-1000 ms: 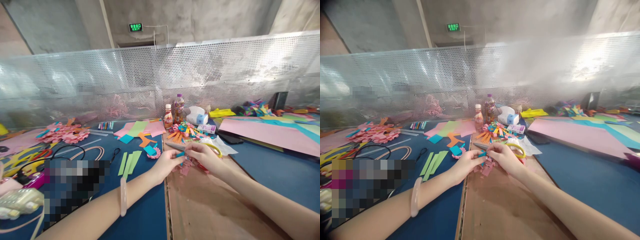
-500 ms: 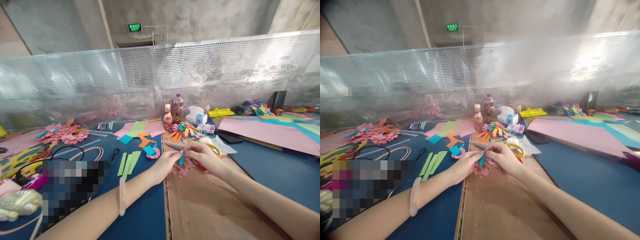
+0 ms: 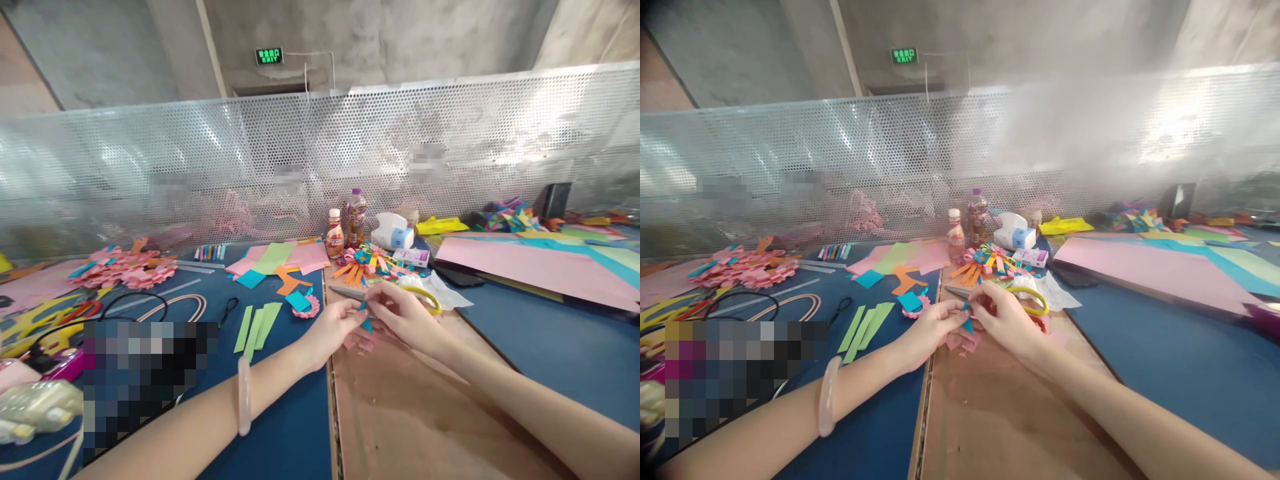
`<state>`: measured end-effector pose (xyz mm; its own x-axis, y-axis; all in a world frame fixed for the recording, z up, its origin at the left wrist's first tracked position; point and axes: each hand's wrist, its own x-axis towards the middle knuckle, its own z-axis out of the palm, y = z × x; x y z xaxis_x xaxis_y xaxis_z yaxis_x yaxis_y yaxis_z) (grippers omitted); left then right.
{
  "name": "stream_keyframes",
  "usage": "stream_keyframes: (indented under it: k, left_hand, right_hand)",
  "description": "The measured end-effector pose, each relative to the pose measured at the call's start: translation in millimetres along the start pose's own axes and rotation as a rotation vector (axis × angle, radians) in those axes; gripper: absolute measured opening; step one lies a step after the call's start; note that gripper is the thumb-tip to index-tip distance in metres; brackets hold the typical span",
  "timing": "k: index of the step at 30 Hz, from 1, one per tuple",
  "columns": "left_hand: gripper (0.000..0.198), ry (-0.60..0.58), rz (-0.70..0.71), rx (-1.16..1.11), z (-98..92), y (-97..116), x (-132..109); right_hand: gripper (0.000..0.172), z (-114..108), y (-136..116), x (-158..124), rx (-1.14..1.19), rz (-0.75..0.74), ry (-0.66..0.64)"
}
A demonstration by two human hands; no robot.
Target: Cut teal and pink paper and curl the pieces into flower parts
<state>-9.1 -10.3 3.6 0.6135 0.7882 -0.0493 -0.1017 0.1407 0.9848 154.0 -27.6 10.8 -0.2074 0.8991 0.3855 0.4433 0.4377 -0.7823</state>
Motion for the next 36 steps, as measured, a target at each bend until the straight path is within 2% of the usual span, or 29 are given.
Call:
stream_keyframes:
  k: [2,6,13,17,21,27,30,33,36]
  left_hand:
    - [0.026,0.06,0.069,-0.06,0.4,0,1]
    - [0.02,0.122,0.137,-0.14,-1.2,-4,5]
    - [0.015,0.104,0.161,-0.189,0.1,-6,2]
    - [0.015,0.091,0.117,-0.25,2.0,-3,2]
    - [0.015,0.102,0.09,-0.277,0.6,0,5]
    - [0.013,0.1,0.025,-0.167,-5.0,1,5]
    - [0.01,0.113,0.015,-0.175,-4.7,3,5]
    - [0.008,0.091,-0.002,-0.2,-2.3,7,3]
    - [0.012,0.053,-0.014,-0.175,-1.1,8,2]
  right_hand:
    - [0.008,2,-1,-1,-0.174,-0.132,0.094]
    - [0.008,7,2,-2,-0.376,-0.318,0.114]
    - [0.009,12,10,1,-0.499,-0.404,0.135]
    - [0.011,12,9,0,-0.495,-0.431,0.167]
    - [0.011,7,7,1,-0.494,-0.428,0.17]
    - [0.011,-4,4,5,-0.513,-0.418,0.152]
    - [0.01,-7,6,7,-0.435,-0.4,0.119]
    - [0.009,-8,8,9,-0.296,-0.324,0.092]
    - [0.01,-8,8,9,-0.13,-0.183,0.037]
